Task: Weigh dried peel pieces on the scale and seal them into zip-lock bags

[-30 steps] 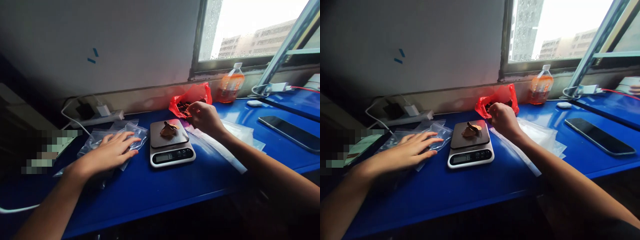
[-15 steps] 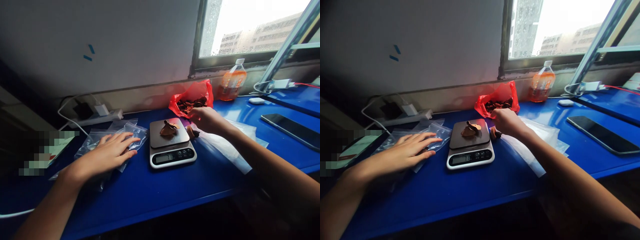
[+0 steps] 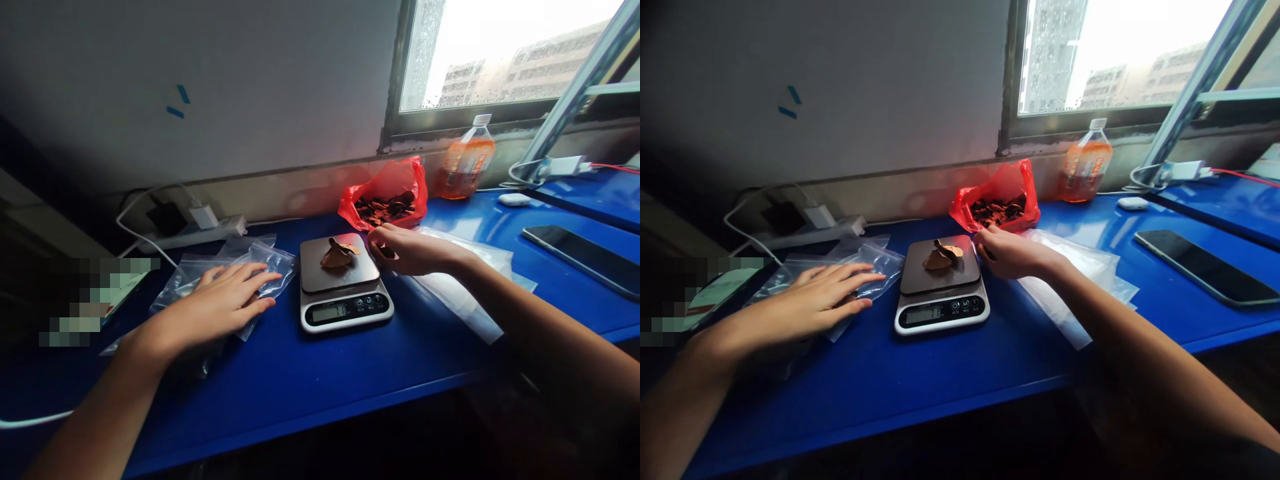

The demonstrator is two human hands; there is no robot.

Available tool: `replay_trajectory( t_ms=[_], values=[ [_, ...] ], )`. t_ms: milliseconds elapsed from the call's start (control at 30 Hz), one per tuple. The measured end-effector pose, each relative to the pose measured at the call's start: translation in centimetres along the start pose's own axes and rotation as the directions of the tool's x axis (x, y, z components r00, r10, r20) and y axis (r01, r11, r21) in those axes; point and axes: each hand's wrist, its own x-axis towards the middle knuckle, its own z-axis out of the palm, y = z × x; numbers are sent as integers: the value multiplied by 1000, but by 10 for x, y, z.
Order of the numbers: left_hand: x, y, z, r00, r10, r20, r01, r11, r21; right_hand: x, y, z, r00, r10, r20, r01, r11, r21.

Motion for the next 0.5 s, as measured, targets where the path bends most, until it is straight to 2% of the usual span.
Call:
replay_trajectory(
  t_ms=[167,333,500],
  values=[
    [-2,3,-3,1000,16,-6,-16,1000,-8,5,1,11,993,83,-83,-80,996,37],
    [-3,3,-2,1000,9,-19,-9,1000,-14,12,10,18,959,219,-178,-212,975,62],
    [-2,5,-7,1000,-7,-30,5,999,-39,14,15,17,938,215,-273,-214,976,36]
  ],
)
